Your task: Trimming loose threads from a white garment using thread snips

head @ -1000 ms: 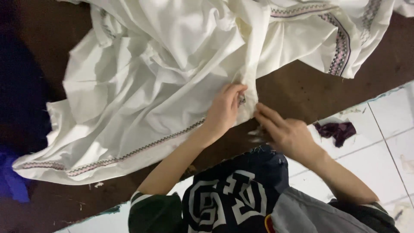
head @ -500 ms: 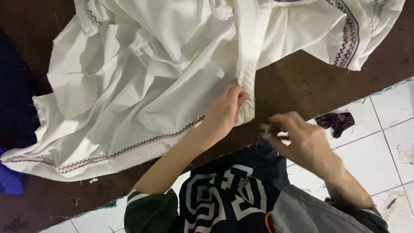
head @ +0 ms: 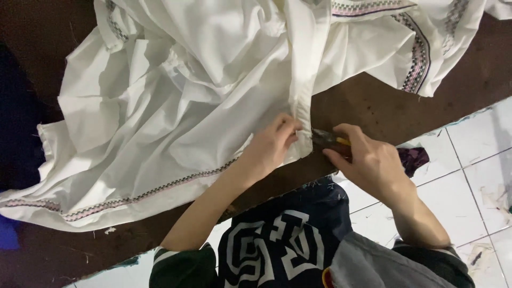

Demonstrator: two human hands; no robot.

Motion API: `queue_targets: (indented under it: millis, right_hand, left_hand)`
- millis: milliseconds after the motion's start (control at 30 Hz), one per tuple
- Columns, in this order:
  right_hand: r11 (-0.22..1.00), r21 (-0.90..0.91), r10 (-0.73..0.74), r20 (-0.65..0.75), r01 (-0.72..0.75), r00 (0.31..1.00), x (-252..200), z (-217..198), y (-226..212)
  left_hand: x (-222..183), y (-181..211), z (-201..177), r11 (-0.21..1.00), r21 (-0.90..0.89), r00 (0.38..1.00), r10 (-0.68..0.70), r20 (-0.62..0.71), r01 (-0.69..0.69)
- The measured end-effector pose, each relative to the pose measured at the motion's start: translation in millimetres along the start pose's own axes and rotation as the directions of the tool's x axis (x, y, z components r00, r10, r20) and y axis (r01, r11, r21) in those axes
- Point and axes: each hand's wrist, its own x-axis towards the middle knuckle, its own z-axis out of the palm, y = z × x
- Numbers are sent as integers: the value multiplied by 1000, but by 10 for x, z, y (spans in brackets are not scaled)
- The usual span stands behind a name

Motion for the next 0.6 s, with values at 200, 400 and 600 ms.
queue_targets:
  millis: [200, 400, 600]
  right_hand:
    - [995, 99, 10, -43, -6, 999, -58, 1, 53]
    - [988, -85, -129, -36, 126, 991, -84, 174, -81]
    - [982, -111, -155, 10, 155, 988, -112, 128, -30]
  left_hand:
    - [-44, 49, -14, 865, 402, 950, 309, 40, -299]
    - [-10, -250, 149, 992, -124, 999, 36, -13, -37]
    - [23, -85, -109, 645, -749, 972, -236, -7, 151]
